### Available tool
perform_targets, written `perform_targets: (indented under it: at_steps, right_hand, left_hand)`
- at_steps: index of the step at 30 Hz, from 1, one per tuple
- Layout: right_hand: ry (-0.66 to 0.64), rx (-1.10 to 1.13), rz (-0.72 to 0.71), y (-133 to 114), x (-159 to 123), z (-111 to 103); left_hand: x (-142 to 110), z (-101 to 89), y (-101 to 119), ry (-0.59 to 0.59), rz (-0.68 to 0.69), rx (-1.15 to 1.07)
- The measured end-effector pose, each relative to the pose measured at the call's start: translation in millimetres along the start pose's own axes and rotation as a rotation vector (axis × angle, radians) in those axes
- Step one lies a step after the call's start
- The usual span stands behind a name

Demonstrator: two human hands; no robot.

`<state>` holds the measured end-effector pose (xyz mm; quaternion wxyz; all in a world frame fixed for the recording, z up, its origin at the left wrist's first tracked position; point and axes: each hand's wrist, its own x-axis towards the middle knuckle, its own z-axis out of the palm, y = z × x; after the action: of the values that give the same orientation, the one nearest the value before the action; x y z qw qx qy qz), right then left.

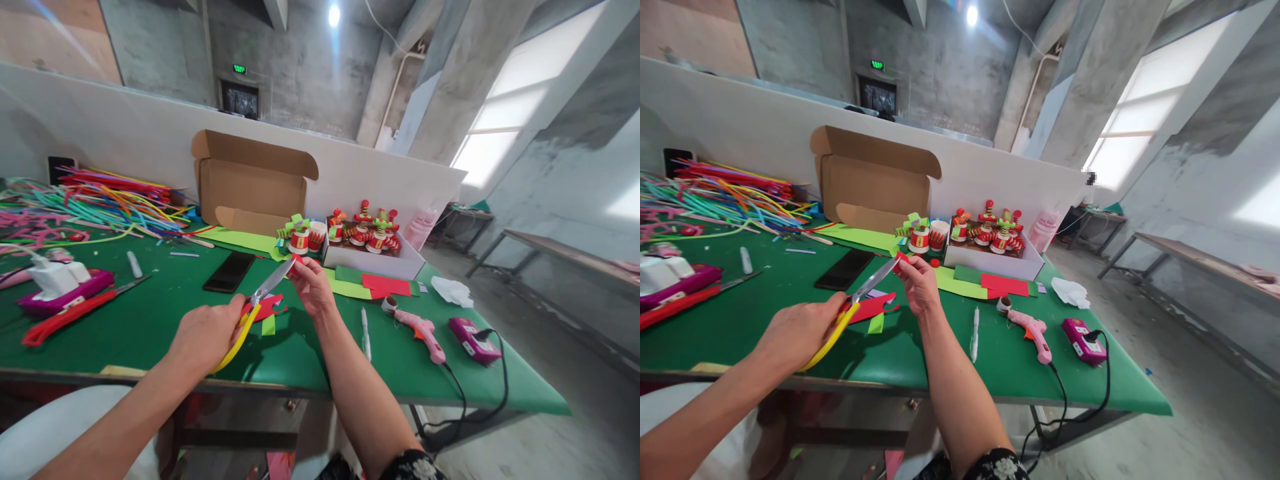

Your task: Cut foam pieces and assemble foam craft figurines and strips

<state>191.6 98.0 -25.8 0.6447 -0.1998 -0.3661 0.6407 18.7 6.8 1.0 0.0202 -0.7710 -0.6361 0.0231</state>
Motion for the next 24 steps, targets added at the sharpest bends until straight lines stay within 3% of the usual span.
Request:
perform_targets:
  at_steps: [24]
  right_hand:
    - [0.008,-0.012,0.006,0.1,0.6,-0.2]
  left_hand:
    - [-1.2,-0.1,-0.5,0.027,-0.008,-0.024]
